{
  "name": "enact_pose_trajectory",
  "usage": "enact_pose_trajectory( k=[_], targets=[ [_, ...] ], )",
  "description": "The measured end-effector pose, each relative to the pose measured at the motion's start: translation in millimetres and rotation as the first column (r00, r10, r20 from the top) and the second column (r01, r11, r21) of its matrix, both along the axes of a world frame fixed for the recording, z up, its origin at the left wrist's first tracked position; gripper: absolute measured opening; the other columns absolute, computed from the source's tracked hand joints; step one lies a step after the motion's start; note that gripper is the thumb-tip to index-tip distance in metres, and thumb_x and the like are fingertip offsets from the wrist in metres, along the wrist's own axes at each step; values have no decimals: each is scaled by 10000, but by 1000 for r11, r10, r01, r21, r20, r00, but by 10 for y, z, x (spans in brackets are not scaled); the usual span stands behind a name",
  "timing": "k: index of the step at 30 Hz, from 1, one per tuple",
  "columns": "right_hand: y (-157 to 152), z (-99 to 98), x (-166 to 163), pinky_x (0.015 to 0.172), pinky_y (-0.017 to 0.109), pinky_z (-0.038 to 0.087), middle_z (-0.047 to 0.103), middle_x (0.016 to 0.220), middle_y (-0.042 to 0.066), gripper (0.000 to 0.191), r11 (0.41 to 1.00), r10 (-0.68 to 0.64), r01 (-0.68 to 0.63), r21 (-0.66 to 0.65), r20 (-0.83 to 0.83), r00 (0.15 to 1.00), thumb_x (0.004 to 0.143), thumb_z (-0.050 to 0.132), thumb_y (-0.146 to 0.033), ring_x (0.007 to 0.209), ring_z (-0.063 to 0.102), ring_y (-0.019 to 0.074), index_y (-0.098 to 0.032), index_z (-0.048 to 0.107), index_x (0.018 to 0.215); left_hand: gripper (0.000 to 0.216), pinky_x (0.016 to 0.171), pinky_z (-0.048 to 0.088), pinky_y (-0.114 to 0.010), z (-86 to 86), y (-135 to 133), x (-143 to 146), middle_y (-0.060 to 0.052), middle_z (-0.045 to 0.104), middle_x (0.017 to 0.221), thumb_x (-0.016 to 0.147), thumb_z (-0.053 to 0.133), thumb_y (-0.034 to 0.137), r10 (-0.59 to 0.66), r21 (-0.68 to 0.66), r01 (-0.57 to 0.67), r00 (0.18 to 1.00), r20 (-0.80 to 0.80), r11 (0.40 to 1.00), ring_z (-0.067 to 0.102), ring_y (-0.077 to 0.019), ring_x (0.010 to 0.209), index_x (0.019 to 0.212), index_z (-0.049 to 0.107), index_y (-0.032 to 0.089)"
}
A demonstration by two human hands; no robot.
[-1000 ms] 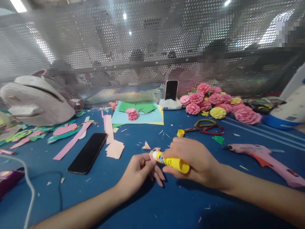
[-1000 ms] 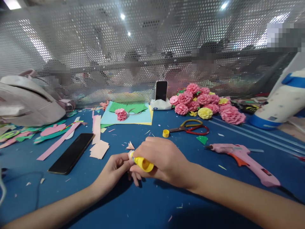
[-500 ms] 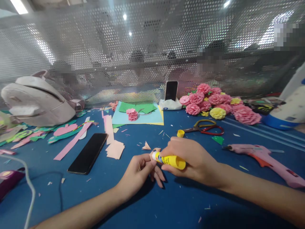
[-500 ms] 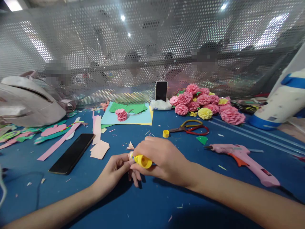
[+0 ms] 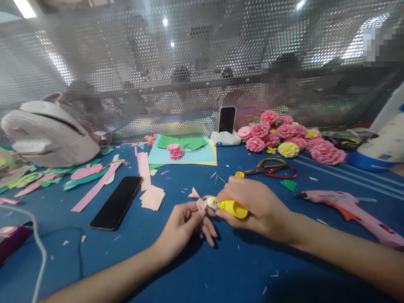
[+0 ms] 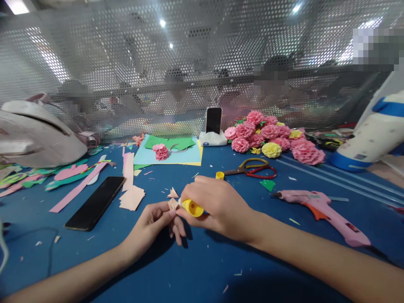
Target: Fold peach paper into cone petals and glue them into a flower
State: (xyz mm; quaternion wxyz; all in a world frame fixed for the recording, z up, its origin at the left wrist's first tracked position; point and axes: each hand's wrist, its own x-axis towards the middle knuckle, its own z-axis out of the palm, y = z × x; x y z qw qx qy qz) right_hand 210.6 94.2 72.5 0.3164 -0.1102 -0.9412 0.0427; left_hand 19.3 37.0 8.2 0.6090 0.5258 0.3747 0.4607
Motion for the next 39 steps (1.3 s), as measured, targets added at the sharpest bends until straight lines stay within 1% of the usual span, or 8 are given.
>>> enact_pose_trajectory(
  k=[3,7,13,18,23,27,33,39],
  targets=[
    [-6,10,-5,627,262,346,604,733,28,174,999,45,-45,23,0,999,971,527,-331,660,437,160,-168,577,937,361,527,423,-220,-2,8,0,-115,729,716,927,546,443,-9,3,9,1000,0,1000,680,-154,529,820,592,101],
    [-8,2,-9,616,257,325,573,702,19,172,999,5,-6,31,39,999,971,533,-299,653,415,157,-150,585,903,373,525,425,-208,-8,12,-2,-110,725,707,922,553,448,-7,2,7,1000,15,1000,680,-146,523,795,588,100],
    [-4,-6,0,644,257,327,570,739,31,179,997,51,-54,60,42,998,969,539,-299,677,405,160,-130,595,952,348,524,423,-198,-26,4,-12,-103,722,703,938,541,413,-15,12,14,1000,24,1000,678,-138,528,813,602,94],
    [-1,-2,-5,656,258,329,581,754,30,184,998,47,-48,27,34,998,971,540,-306,679,401,156,-130,589,954,342,519,419,-196,-19,10,-10,-90,719,696,933,554,418,-7,6,7,999,36,1000,672,-133,514,817,603,100],
    [-14,-19,-7,624,261,316,547,709,25,189,996,20,-23,83,45,999,967,545,-299,663,385,161,-121,595,927,348,525,423,-197,-22,14,-8,-94,720,693,931,558,419,-11,10,11,999,46,1000,673,-133,514,797,599,100],
    [-15,-7,2,639,265,331,564,740,36,200,991,62,-65,118,37,997,970,535,-314,677,399,165,-123,594,957,317,513,417,-191,-48,18,-14,-75,715,667,944,544,403,-6,14,5,997,75,1000,672,-130,508,840,595,108],
    [9,35,22,648,263,336,545,704,15,131,998,-21,23,60,-37,999,935,585,-267,664,413,155,-136,589,935,340,512,415,-192,-24,7,-6,-90,720,700,925,563,434,2,-13,-1,998,59,1000,672,-132,507,846,592,104],
    [-39,4,17,620,263,321,552,716,20,173,993,93,-90,79,-44,995,945,569,-315,646,395,157,-145,582,973,347,530,424,-191,4,-5,-3,-68,711,672,928,557,437,-8,15,8,1000,29,1000,670,-127,515,882,623,99]
  ],
)
